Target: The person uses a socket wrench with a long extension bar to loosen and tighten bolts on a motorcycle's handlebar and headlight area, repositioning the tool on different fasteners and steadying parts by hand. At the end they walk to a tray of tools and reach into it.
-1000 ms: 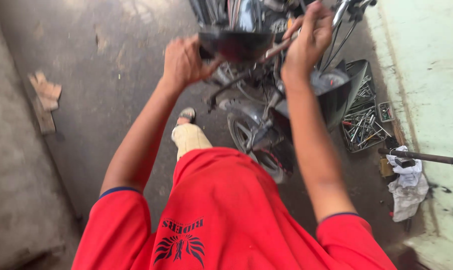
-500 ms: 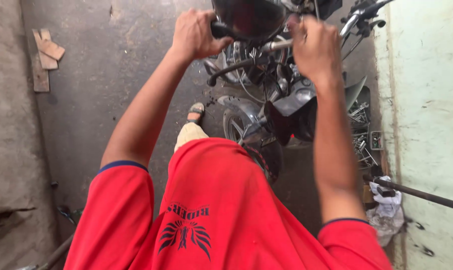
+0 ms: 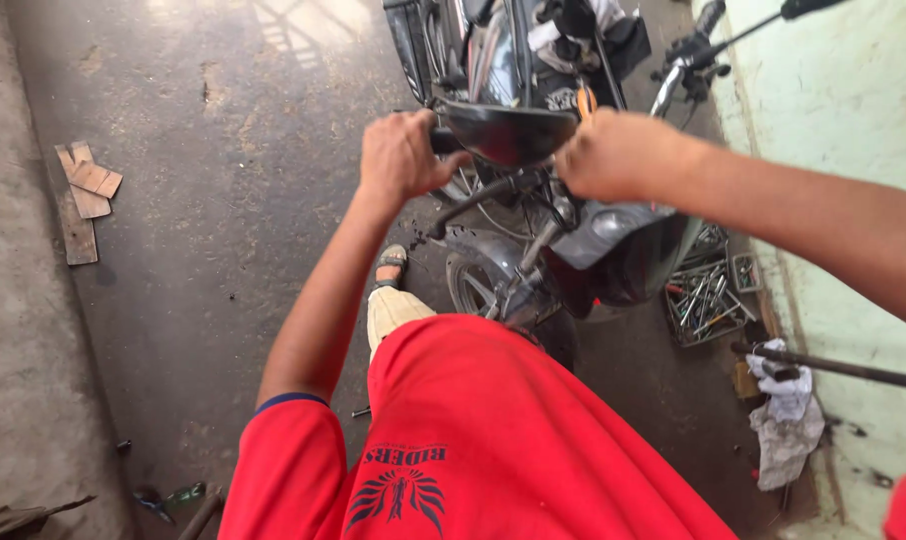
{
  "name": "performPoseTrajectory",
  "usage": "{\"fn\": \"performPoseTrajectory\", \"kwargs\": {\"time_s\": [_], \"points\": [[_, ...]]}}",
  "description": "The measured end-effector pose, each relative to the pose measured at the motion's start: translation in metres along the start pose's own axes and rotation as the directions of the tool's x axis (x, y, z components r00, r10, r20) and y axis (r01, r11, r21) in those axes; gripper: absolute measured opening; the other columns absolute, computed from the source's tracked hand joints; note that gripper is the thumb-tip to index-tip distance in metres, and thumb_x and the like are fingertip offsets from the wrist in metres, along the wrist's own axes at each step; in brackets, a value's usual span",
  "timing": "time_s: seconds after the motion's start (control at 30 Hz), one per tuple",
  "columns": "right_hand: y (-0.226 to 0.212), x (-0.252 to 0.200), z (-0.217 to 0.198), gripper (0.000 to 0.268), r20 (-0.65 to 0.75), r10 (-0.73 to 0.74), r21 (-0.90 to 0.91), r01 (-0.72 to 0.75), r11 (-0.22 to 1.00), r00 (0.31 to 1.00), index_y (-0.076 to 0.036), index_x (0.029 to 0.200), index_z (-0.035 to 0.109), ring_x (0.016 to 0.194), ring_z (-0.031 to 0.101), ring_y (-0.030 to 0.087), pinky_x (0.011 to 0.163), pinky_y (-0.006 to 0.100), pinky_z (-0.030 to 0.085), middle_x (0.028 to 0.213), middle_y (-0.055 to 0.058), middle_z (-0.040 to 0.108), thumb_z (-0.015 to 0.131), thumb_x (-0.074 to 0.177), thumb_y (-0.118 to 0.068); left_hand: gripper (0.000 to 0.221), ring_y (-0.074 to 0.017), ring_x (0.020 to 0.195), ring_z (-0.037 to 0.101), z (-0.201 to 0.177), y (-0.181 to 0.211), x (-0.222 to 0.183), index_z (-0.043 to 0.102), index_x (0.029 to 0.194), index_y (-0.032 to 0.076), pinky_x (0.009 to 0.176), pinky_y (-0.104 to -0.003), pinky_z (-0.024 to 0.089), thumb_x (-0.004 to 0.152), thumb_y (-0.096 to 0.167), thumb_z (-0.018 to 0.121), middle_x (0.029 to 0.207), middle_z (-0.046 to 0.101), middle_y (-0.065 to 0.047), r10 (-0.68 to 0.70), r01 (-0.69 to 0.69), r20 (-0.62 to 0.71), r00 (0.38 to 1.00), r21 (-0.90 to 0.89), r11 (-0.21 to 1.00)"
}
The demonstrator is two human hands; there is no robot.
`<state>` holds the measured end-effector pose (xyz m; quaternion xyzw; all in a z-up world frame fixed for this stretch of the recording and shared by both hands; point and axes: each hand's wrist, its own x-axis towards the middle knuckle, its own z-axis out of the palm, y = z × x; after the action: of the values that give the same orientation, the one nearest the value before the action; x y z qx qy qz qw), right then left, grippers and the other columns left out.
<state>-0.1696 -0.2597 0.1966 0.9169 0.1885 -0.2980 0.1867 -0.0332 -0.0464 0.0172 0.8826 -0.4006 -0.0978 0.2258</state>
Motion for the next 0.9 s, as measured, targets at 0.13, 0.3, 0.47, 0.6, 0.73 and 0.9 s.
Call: {"fn": "performPoseTrajectory", "kwargs": {"time_s": [0.13, 0.3, 0.47, 0.6, 0.73, 0.9], "points": [[0.000, 0.001, 0.001, 0.013, -0.152, -0.146, -0.139, 0.125, 0.982, 0.978, -0.005, 0.087, 0.070, 0.076, 0.073, 0.031, 0.066, 0.042, 0.059, 0.078, 0.012, 0.071, 0.060, 0.085, -0.013, 0.061, -0.0231, 0.063, 0.066, -0.009, 0.003, -0.006, 0.067, 0.079, 0.007, 0.059, -0.039, 0.053, 0.072, 0.065, 0.084, 0.071, 0.067, -0.009, 0.034, -0.046, -0.120, 0.992, -0.092, 0.995], [0.010, 0.014, 0.007, 0.014, 0.534, 0.391, 0.654, -0.659, 0.371, 0.750, -0.011, 0.101, 0.066, 0.068, 0.071, 0.032, 0.061, 0.040, 0.059, 0.082, 0.013, 0.072, 0.054, 0.097, -0.016, 0.057, -0.0305, 0.071, 0.071, -0.016, 0.009, -0.011, 0.067, 0.080, 0.006, 0.066, -0.043, 0.056, 0.072, 0.059, 0.085, 0.077, 0.070, -0.013, 0.037, -0.068, -0.174, 0.984, -0.175, 0.982], [0.035, 0.016, 0.050, 0.015, 0.308, 0.191, 0.596, -0.346, 0.725, 0.932, -0.001, 0.091, 0.069, 0.061, 0.075, 0.025, 0.058, 0.039, 0.061, 0.072, 0.017, 0.074, 0.062, 0.084, -0.012, 0.055, -0.0315, 0.072, 0.071, -0.014, 0.011, -0.018, 0.066, 0.081, 0.006, 0.067, -0.044, 0.056, 0.073, 0.057, 0.085, 0.076, 0.070, -0.013, 0.018, -0.067, -0.182, 0.983, -0.264, 0.962], [0.037, 0.008, 0.046, 0.015, 0.255, 0.059, -0.019, -0.056, 0.998, 0.965, -0.007, 0.097, 0.064, 0.069, 0.073, 0.030, 0.062, 0.042, 0.060, 0.076, 0.011, 0.072, 0.063, 0.087, -0.019, 0.053, -0.0304, 0.070, 0.071, -0.010, 0.017, -0.023, 0.065, 0.084, 0.005, 0.065, -0.042, 0.056, 0.076, 0.054, 0.084, 0.077, 0.070, -0.013, 0.015, -0.053, -0.136, 0.991, -0.284, 0.957], [0.012, -0.016, 0.042, 0.023, -0.011, 0.035, 0.163, -0.033, 0.986, 0.999, -0.004, 0.100, 0.065, 0.068, 0.073, 0.029, 0.061, 0.041, 0.060, 0.076, 0.013, 0.071, 0.064, 0.086, -0.022, 0.054, -0.0325, 0.071, 0.071, -0.011, 0.021, -0.034, 0.064, 0.083, 0.005, 0.062, -0.043, 0.055, 0.076, 0.055, 0.083, 0.075, 0.069, -0.014, 0.048, -0.115, -0.229, 0.972, -0.292, 0.950], [0.011, -0.025, 0.069, 0.021, -0.455, 0.414, 0.610, -0.063, 0.790, 0.788, -0.006, 0.104, 0.072, 0.077, 0.073, 0.020, 0.064, 0.034, 0.058, 0.089, 0.010, 0.073, 0.071, 0.088, -0.020, 0.053, -0.0328, 0.070, 0.071, -0.015, 0.027, -0.039, 0.063, 0.084, 0.005, 0.062, -0.043, 0.055, 0.081, 0.055, 0.081, 0.076, 0.069, -0.014, 0.038, -0.082, -0.150, 0.988, -0.297, 0.951]]}}
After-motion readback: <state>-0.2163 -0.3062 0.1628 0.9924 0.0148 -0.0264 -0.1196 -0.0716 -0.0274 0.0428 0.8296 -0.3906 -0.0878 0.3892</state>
